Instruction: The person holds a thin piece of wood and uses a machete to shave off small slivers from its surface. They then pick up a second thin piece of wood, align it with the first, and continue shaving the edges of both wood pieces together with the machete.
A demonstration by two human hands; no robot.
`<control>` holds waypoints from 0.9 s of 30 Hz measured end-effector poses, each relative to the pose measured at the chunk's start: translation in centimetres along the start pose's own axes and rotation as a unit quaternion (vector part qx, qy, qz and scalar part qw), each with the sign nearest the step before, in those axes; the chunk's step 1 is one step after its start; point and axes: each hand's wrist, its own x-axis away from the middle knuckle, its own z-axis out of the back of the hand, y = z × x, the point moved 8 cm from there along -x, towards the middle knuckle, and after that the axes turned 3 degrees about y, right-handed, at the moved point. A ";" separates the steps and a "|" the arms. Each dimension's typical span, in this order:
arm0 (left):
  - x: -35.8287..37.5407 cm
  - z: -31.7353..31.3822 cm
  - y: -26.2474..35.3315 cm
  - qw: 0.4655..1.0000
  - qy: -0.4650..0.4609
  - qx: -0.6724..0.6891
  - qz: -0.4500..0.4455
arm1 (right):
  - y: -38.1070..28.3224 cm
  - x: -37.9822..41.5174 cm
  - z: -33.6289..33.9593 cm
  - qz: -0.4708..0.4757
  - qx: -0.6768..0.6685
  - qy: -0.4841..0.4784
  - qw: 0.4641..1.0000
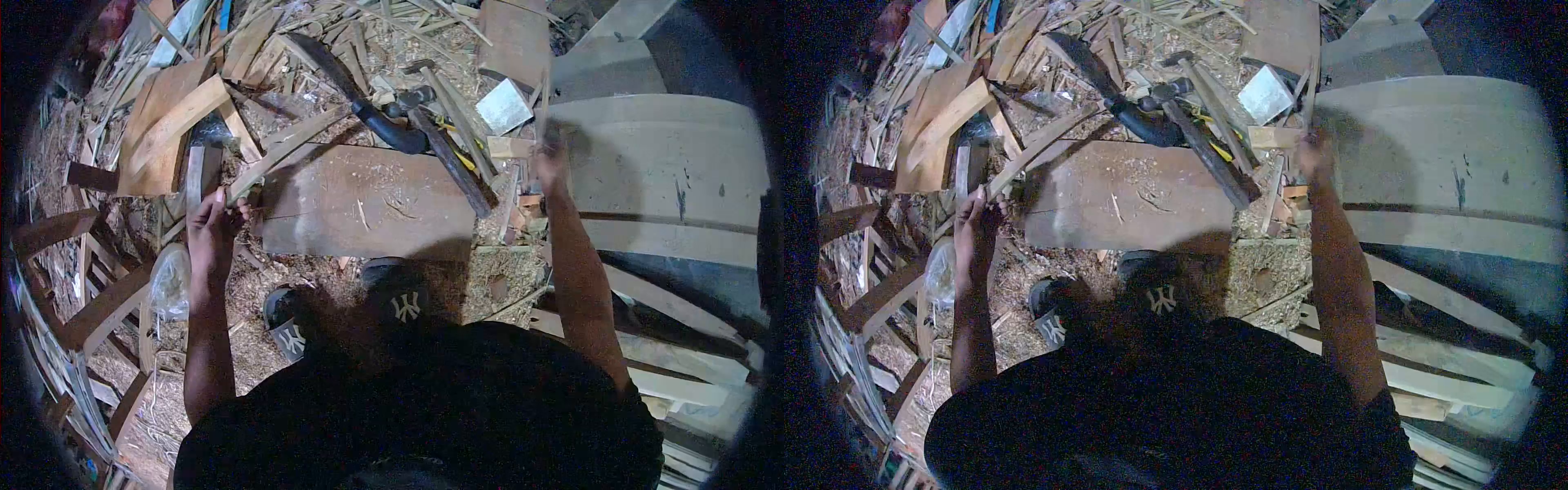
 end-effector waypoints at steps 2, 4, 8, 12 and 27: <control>0.1 0.1 0.1 1.000 -0.014 0.009 0.003 | -4.4 1.4 1.0 -0.042 -0.125 -0.036 0.991; -0.1 0.4 0.2 0.999 -0.029 0.015 -0.001 | -7.0 2.4 1.8 -0.084 -0.245 -0.070 0.963; 0.0 0.7 0.5 0.999 -0.021 0.012 -0.021 | -9.1 1.9 2.6 -0.037 -0.254 -0.079 0.963; 0.2 0.8 0.2 1.000 0.000 0.000 0.009 | -14.0 2.2 4.0 -0.048 -0.239 -0.126 0.962; -1.1 1.6 -5.9 0.984 -0.106 -0.053 0.129 | -38.0 14.2 -12.7 0.256 -0.067 -0.499 0.825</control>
